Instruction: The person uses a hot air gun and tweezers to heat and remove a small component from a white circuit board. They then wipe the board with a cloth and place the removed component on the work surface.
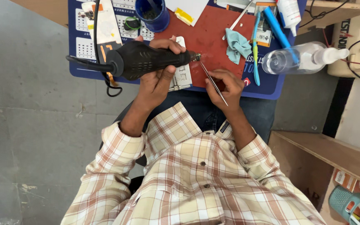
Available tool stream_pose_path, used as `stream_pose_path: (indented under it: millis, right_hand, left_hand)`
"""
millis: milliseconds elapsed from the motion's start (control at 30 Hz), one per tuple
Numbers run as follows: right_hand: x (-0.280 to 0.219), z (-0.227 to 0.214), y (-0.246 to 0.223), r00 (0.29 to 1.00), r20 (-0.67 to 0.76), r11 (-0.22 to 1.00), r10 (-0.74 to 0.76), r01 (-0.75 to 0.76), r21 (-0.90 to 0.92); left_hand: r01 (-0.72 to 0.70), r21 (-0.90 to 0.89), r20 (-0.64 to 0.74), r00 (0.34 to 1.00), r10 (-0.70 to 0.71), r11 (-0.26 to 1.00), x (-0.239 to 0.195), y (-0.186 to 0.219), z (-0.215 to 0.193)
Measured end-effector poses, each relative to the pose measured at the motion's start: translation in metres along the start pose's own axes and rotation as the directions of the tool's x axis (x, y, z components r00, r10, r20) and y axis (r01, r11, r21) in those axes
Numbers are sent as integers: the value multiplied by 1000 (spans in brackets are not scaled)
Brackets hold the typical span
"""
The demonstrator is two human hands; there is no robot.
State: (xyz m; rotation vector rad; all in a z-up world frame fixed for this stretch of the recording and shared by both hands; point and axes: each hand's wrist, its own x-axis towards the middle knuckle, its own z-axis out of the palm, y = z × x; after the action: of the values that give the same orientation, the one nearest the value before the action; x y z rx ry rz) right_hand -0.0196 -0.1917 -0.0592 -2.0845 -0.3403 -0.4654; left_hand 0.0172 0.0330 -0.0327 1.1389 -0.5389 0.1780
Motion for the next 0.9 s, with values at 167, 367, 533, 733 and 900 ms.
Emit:
stream_pose_path:
  millis: [167, 367, 533, 733, 900]
  right_hand:
    - [-1, 0, 1, 1000, 4, 1000, 28, -28, -12]
    - [0, 0, -1, 1000, -1, 1000, 23, -23, -6]
    - [2, 1, -1, 999, 6, 999, 36, -36, -11]
    - [3, -2, -4, 996, 17, 996, 85, -85, 27]
    - [2, -2, -1, 999, 14, 999, 50, -50, -5]
  left_hand:
    - [45, 51, 2, 999, -45, 998, 0, 3, 1]
    - [44, 74, -4, 999, -44, 996, 7, 7, -1]
    - [49, 122, 7, 999, -50, 991, 13, 10, -4]
    - [78, 79, -42, 996, -75, 994, 21, 20, 2]
    - [65, 79, -57, 997, -60, 995, 24, 19, 3]
